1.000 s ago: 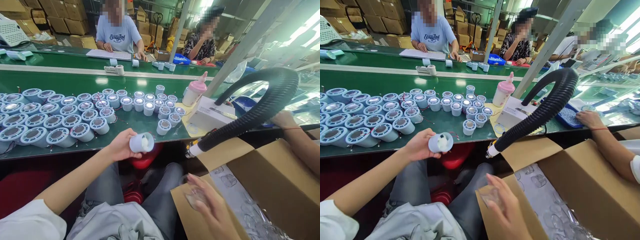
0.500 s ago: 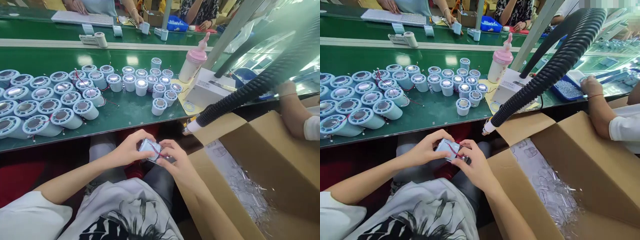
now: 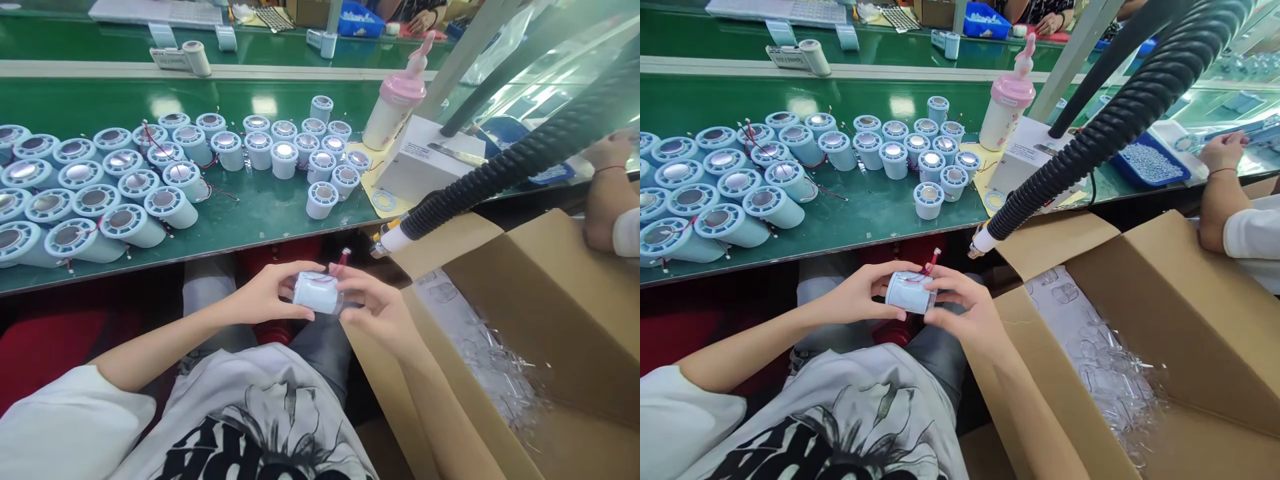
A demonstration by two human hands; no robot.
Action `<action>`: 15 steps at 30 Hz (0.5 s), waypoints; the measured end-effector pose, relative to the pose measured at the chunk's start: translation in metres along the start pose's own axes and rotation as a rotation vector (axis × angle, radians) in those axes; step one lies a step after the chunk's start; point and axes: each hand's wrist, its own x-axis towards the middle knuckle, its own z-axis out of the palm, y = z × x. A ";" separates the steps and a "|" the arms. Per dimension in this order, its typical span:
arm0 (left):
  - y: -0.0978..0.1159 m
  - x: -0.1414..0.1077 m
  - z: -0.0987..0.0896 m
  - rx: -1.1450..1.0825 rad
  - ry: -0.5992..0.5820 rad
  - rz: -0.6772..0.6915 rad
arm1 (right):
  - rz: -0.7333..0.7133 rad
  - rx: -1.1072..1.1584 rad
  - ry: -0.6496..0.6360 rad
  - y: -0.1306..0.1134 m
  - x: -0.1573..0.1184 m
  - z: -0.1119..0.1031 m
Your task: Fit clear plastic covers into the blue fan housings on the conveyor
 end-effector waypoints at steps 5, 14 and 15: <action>0.009 -0.006 0.002 -0.076 0.005 -0.104 | -0.229 -0.372 -0.049 0.006 -0.011 0.000; 0.015 -0.010 -0.002 0.150 -0.071 0.138 | -0.057 -0.146 -0.114 0.006 -0.019 -0.003; 0.015 -0.011 -0.002 0.157 -0.081 0.145 | -0.045 -0.127 -0.113 0.005 -0.019 -0.003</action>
